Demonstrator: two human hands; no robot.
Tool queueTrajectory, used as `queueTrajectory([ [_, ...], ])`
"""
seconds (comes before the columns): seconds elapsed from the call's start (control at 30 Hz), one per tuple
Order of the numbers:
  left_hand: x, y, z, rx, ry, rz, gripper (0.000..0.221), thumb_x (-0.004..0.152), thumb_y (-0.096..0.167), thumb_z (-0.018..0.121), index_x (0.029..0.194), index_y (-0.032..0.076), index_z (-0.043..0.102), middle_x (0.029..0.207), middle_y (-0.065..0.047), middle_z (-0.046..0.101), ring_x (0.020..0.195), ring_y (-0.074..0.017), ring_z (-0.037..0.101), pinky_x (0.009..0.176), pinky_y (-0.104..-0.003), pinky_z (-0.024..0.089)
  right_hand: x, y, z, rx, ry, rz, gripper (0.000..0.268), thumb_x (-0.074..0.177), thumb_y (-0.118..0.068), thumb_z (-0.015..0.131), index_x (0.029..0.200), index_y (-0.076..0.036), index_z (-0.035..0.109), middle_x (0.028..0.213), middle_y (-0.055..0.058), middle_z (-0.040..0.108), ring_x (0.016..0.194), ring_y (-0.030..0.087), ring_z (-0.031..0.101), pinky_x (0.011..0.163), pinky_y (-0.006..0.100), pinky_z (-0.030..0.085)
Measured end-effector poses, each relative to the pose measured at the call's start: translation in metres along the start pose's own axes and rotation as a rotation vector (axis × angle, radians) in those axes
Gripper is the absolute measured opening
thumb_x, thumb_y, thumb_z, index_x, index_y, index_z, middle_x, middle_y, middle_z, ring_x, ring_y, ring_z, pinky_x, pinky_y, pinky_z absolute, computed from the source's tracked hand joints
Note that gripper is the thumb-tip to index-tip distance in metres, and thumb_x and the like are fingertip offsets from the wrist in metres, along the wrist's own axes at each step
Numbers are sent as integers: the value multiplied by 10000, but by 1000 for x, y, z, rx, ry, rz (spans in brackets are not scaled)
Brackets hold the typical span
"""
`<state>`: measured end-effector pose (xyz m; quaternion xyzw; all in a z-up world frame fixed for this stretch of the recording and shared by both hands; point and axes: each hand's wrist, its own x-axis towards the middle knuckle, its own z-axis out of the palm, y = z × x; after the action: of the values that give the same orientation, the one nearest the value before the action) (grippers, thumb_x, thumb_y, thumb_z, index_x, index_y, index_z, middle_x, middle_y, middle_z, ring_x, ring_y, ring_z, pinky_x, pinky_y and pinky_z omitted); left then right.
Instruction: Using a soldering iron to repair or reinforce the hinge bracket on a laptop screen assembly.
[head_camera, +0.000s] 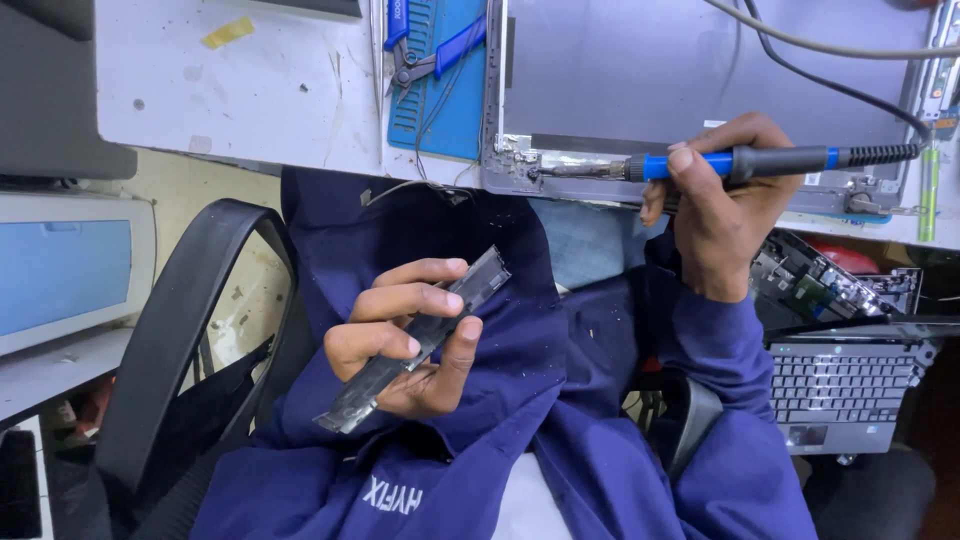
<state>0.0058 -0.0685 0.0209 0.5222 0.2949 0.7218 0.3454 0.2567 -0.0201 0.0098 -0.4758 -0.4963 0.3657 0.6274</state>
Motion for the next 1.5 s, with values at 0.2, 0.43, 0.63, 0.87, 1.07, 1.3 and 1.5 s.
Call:
queueTrajectory([
  [0.2, -2, -1, 0, -6, -3, -6, 393, 884, 20, 738, 1030, 166, 403, 961, -107, 626, 919, -364, 713, 860, -412, 665, 1, -1, 2, -22, 1, -20, 249, 1043, -98, 703, 933, -4, 500, 648, 182, 558, 513, 265, 630, 439, 319, 529],
  [0.43, -1, -3, 1, -3, 6, 3, 397, 876, 19, 740, 1031, 165, 405, 947, -103, 621, 889, -348, 709, 851, -418, 666, 0, -1, -1, -16, -64, -30, 225, 1052, -116, 698, 980, -1, 520, 679, 199, 581, 554, 267, 651, 498, 324, 567],
  [0.63, -3, -4, 0, -19, -16, 7, 389, 892, 25, 739, 1041, 167, 409, 974, -101, 628, 923, -349, 709, 867, -410, 666, -1, -2, 0, -34, -72, -28, 242, 1052, -121, 696, 972, 21, 517, 684, 212, 584, 564, 279, 662, 502, 328, 574],
  [0.87, -2, -4, -3, -5, -15, 16, 400, 881, 27, 742, 1033, 163, 398, 950, -100, 617, 887, -361, 707, 841, -420, 667, -3, -1, -1, -41, 4, -14, 233, 1025, -114, 721, 969, 22, 541, 721, 200, 589, 562, 278, 659, 486, 324, 561],
  [1.07, -1, -4, -6, 2, -37, 27, 403, 880, 22, 743, 1050, 166, 407, 956, -105, 619, 878, -345, 706, 859, -424, 666, -5, -4, -7, -84, -39, -63, 230, 994, -120, 728, 1016, 29, 553, 862, 180, 599, 607, 261, 652, 541, 307, 570],
  [1.3, 0, -7, -9, 23, -63, 56, 418, 868, 2, 742, 1048, 161, 400, 950, -103, 607, 875, -271, 693, 891, -418, 665, -7, -1, -21, -195, -171, -267, 142, 892, -118, 725, 901, -1, 647, 824, 165, 657, 679, 230, 604, 657, 315, 492],
  [1.5, -2, -2, -5, 89, -49, 20, 438, 845, 24, 764, 1048, 176, 408, 957, -100, 636, 890, -326, 721, 892, -405, 653, -12, 5, -22, -264, -185, -382, 135, 884, -110, 752, 914, 10, 699, 860, 190, 710, 727, 277, 695, 677, 332, 559],
])
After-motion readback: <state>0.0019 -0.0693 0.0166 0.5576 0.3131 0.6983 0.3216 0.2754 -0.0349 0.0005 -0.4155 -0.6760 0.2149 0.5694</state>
